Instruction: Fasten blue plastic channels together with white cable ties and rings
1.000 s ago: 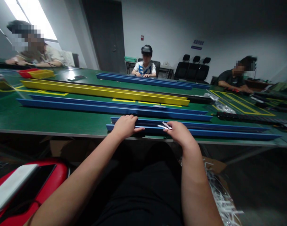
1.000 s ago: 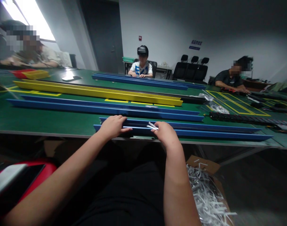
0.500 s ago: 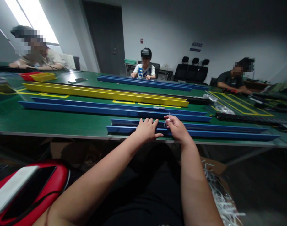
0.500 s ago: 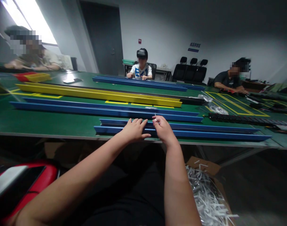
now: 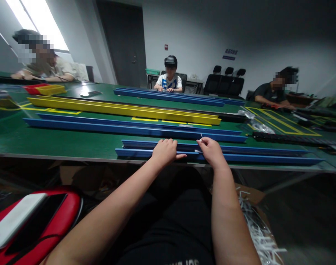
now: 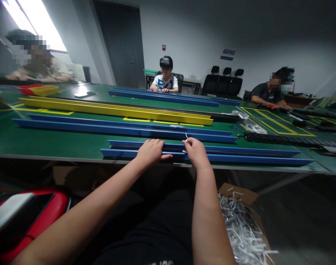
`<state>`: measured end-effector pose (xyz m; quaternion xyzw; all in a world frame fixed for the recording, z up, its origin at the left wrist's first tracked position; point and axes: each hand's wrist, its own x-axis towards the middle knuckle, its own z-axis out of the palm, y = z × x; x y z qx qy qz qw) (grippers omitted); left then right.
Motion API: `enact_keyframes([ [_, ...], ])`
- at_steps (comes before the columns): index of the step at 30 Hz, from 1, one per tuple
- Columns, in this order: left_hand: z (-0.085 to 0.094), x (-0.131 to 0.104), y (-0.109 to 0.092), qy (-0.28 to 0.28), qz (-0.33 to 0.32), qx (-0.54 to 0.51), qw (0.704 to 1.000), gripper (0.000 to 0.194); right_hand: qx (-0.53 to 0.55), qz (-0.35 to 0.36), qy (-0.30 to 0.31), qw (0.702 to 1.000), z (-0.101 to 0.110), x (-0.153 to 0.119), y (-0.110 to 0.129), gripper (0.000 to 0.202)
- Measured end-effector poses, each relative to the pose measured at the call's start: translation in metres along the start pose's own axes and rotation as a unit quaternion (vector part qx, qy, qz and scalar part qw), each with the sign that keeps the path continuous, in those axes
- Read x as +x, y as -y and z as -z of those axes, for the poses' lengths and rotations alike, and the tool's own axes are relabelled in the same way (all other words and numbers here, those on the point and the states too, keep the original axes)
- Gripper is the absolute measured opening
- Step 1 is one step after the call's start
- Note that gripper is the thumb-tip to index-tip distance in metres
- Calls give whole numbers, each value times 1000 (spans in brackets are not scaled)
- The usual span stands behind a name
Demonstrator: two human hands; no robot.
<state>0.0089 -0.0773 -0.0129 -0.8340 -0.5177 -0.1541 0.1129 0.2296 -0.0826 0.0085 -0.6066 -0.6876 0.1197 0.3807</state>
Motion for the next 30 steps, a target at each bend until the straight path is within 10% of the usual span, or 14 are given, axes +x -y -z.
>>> enact_keyframes([
  [7, 7, -19, 44, 18, 7, 17, 1000, 71, -114, 16, 101, 988, 2, -1, 1, 22],
  [14, 8, -16, 45, 36, 29, 15, 999, 74, -162, 18, 170, 972, 1, -12, 16, 15],
  [23, 4, 4, 2, 46, 3, -34, 998, 72, -174, 17, 46, 984, 11, -6, 20, 28],
  [30, -2, 17, -39, 12, -25, -53, 998, 66, -233, -48, 65, 969, 19, -8, 5, 28],
])
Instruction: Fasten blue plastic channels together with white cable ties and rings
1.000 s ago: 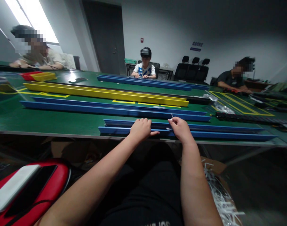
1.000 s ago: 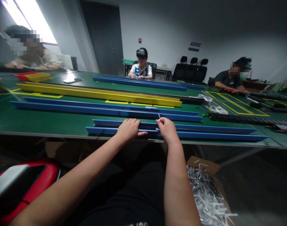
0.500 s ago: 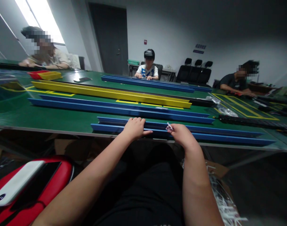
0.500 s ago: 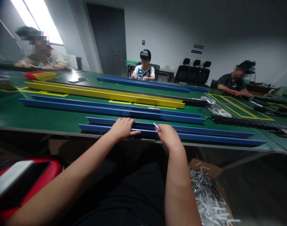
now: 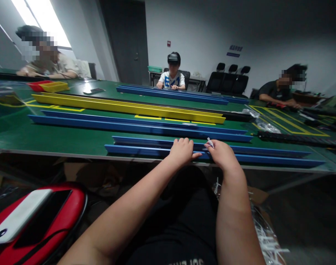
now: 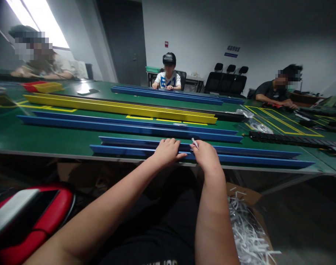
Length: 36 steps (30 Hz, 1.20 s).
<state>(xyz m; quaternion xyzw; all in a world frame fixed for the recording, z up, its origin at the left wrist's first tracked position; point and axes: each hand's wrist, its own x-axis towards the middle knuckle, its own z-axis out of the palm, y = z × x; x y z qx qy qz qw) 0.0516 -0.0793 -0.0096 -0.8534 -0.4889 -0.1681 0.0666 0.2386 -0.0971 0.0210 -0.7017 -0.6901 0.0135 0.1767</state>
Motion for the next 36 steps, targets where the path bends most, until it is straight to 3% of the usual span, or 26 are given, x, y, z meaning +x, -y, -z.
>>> enact_keyframes([
  [6, -1, -2, 6, -7, -20, 22, 1000, 62, -23, -31, 45, 998, 6, -3, -16, 41],
  [9, 0, -2, 6, -2, -21, 24, 999, 64, -29, -38, 62, 997, 9, -6, -22, 32],
  [12, 2, -6, 12, -2, -18, 24, 1000, 65, -26, -34, 40, 998, 10, -6, -23, 23],
  [18, 10, -30, 55, -16, -19, 25, 999, 63, 29, -26, -27, 999, 7, -3, -10, 27],
  [24, 21, -45, 87, 5, 6, 30, 1000, 64, 73, 5, -36, 997, 1, -6, 9, 25],
  [31, 25, -38, 81, 38, 35, 22, 998, 67, 100, 31, -110, 988, 6, -9, 21, 18],
  [36, 23, -27, 61, 54, 34, 11, 998, 62, 178, 37, -103, 978, 6, -7, 23, 17],
])
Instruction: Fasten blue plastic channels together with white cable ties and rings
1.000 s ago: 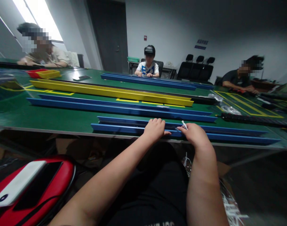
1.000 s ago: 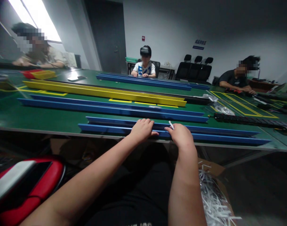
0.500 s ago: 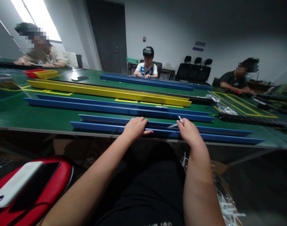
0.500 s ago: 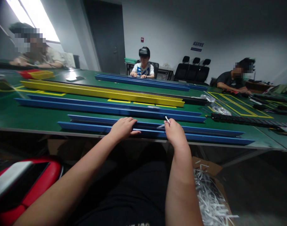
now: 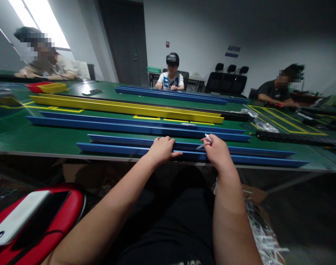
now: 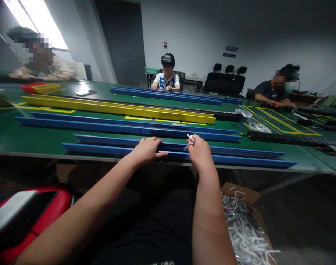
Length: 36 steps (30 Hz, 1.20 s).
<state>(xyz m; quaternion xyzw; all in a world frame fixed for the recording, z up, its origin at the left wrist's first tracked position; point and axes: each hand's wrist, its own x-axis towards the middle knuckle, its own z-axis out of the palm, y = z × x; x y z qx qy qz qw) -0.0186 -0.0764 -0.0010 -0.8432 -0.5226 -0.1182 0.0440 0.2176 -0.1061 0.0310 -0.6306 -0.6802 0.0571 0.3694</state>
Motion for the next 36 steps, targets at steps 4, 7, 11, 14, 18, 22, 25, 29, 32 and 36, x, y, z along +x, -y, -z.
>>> enact_keyframes([
  [4, -4, 13, -29, -1, -22, -13, 1000, 64, 19, -16, -34, 999, -1, -1, 6, 23],
  [7, -10, 23, -52, -5, -37, -27, 999, 68, 0, -21, -52, 998, -1, -1, 7, 26],
  [11, -18, 33, -70, -30, -48, -30, 998, 70, -14, -45, -45, 998, -1, 0, 2, 20],
  [14, -22, 34, -73, -44, -42, -19, 998, 69, -41, -53, -37, 997, 0, 0, 0, 18],
  [18, -23, 30, -68, -58, -37, -6, 998, 68, -88, -40, -2, 995, 4, 0, -2, 20],
  [22, -20, 22, -55, -55, -30, -3, 998, 69, -145, -50, 104, 983, 7, 0, -11, 29],
  [25, -18, 13, -39, -49, -20, 1, 999, 69, -151, -46, 207, 965, 7, 0, -18, 32],
  [29, -13, 2, -16, -52, -26, 12, 998, 67, -167, -37, 274, 946, 7, -2, -19, 23],
  [32, -10, -5, 0, -54, -30, 21, 998, 66, -170, -31, 251, 952, 9, -4, -21, 13],
  [36, -8, -10, 12, -54, -36, 22, 998, 65, -159, -45, 211, 963, 16, -5, -28, 29],
])
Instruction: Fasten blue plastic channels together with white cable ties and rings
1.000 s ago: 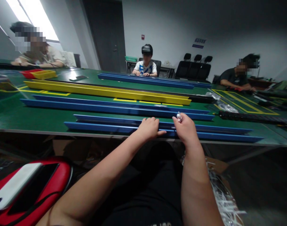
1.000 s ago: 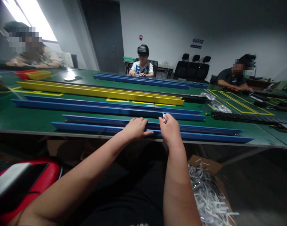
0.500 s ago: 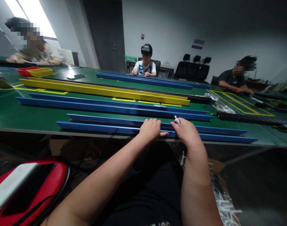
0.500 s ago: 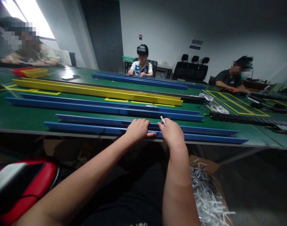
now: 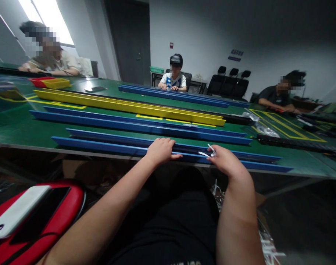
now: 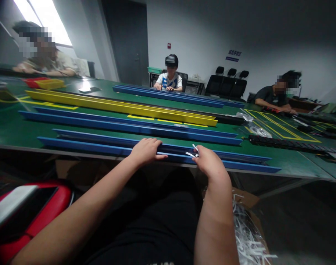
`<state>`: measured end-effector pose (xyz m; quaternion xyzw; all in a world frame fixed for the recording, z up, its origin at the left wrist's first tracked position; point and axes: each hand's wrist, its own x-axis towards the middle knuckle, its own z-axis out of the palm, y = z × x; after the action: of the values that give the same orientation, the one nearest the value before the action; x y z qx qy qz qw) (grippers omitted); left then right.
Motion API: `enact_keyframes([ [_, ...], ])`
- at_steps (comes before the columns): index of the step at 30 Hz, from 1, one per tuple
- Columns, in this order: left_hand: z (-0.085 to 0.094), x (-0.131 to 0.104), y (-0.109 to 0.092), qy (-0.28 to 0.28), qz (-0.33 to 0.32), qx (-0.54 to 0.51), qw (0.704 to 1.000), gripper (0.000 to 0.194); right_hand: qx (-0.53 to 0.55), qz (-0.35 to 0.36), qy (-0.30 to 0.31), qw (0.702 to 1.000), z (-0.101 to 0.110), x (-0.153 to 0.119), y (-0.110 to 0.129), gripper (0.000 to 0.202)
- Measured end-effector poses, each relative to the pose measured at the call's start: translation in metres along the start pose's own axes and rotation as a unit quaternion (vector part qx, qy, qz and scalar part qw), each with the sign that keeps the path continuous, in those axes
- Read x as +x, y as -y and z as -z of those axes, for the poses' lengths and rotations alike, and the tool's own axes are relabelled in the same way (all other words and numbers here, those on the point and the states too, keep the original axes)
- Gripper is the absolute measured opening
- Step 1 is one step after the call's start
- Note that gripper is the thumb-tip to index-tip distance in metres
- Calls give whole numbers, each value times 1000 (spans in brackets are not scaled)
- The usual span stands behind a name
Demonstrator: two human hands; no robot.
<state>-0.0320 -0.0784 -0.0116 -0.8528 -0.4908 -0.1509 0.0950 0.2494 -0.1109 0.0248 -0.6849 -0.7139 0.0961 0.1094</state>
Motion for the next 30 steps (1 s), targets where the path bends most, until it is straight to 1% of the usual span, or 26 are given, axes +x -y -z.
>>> enact_keyframes([
  [1, 0, -1, 1, 1, -1, -1, 1000, 65, -2, -5, 6, 1000, 1, 0, -2, 29],
  [5, 1, 0, 1, 9, 1, 0, 1000, 65, -23, -19, 60, 998, 3, -2, -4, 13],
  [7, 1, 0, 0, 16, 3, 1, 1000, 65, -26, -16, 60, 998, 4, -1, -3, 11],
  [10, 2, 1, 0, 30, 8, -5, 1000, 66, -22, 8, 30, 999, 6, -1, -2, 16],
  [12, 3, 3, 0, 39, 10, -12, 999, 66, -19, 21, -6, 1000, 8, 0, 1, 20],
  [16, 5, 9, -4, 63, 24, -20, 998, 67, -8, 10, -80, 997, 8, 1, 8, 25],
  [18, 6, 13, -11, 73, 25, -26, 997, 67, -5, 8, -99, 995, 6, 3, 12, 27],
  [21, 6, 19, -31, 74, 17, -35, 997, 63, -10, 24, -125, 992, 3, 6, 17, 26],
  [24, 1, 23, -54, 56, 26, -31, 998, 62, -4, 62, -148, 987, 2, 7, 22, 24],
  [26, -3, 26, -66, 35, 30, -29, 999, 62, 12, 87, -155, 984, 2, 6, 25, 22],
  [28, -6, 28, -73, 16, 28, -30, 999, 65, 25, 97, -165, 981, 4, 5, 27, 21],
  [30, -9, 29, -75, 9, 23, -30, 999, 69, 30, 91, -180, 979, 6, 4, 27, 22],
])
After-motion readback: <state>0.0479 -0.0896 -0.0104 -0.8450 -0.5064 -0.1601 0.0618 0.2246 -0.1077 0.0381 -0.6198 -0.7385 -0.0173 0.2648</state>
